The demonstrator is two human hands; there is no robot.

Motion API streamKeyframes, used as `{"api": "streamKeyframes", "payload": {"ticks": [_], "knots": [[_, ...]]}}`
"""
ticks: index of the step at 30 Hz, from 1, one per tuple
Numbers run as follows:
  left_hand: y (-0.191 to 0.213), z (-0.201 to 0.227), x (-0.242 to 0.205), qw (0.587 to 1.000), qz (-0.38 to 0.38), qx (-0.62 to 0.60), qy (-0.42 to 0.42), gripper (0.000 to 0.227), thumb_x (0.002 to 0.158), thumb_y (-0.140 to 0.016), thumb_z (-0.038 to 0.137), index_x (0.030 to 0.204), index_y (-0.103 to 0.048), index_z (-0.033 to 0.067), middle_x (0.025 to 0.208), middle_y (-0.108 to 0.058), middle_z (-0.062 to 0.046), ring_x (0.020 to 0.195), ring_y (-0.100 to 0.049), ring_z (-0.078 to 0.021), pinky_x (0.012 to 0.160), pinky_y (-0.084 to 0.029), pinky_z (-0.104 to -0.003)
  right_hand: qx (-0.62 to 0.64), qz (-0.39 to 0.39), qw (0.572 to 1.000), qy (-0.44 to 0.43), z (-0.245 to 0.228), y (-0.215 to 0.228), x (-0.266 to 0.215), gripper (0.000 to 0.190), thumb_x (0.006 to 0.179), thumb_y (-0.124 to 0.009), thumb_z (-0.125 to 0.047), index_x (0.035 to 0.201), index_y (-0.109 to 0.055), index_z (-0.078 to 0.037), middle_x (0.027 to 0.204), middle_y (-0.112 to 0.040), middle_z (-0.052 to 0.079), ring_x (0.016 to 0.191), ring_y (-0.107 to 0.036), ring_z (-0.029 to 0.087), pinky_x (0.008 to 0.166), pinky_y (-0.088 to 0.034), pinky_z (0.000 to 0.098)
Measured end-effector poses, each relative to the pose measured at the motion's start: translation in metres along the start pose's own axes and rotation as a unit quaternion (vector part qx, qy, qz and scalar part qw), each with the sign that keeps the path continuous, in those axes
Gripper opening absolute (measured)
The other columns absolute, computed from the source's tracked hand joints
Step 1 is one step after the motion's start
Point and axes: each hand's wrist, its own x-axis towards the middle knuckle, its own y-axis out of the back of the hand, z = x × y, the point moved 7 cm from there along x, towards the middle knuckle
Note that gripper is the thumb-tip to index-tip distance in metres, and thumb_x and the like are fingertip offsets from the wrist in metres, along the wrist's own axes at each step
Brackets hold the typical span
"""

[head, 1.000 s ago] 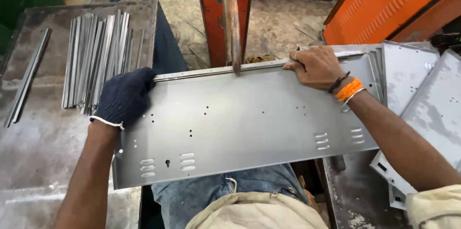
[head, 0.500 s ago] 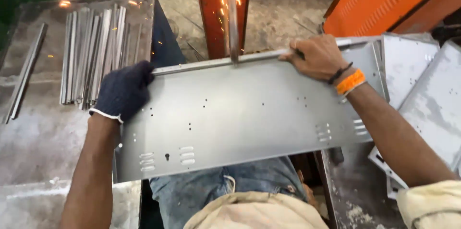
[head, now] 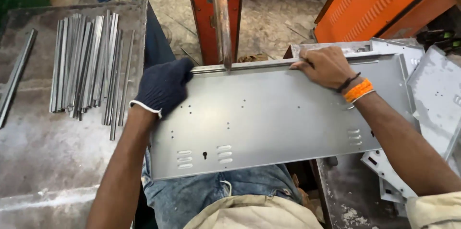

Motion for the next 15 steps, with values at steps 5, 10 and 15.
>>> {"api": "streamKeyframes", "payload": {"ticks": [5,10,15], "knots": [[-0.011,0.011,0.011,1.0,-0.007,0.01,-0.025,0.017,0.089,-0.067,0.015,0.105,-0.067,0.0124,0.091,-0.073,-0.018,0.085,-0.069,-0.0415,0.071,-0.051,-0.055,-0.036,0.038,0.998,-0.015,0.006,0.014,-0.014,0.053,0.098,-0.065,-0.056,0.077,-0.065,-0.007,0.06,-0.059,0.014,0.06,-0.06,0.035,0.056,-0.039,0.0466],[-0.011,0.013,0.009,0.999,-0.006,0.002,-0.035,0.021,0.085,-0.067,0.012,0.106,-0.067,0.0117,0.091,-0.073,-0.018,0.087,-0.069,-0.0416,0.072,-0.051,-0.055,-0.005,0.058,0.998,-0.014,-0.001,0.016,-0.014,0.047,0.098,-0.066,-0.053,0.086,-0.07,-0.007,0.059,-0.059,0.014,0.057,-0.059,0.036,0.056,-0.041,0.0467],[0.002,0.009,0.009,1.0,-0.009,-0.002,-0.018,0.017,0.085,-0.066,0.011,0.101,-0.068,0.0117,0.089,-0.073,-0.017,0.085,-0.069,-0.0412,0.072,-0.051,-0.054,0.002,0.05,0.999,-0.015,-0.008,0.014,-0.003,0.048,0.096,-0.067,-0.053,0.08,-0.07,-0.008,0.058,-0.06,0.013,0.054,-0.059,0.034,0.054,-0.041,0.0474]]}}
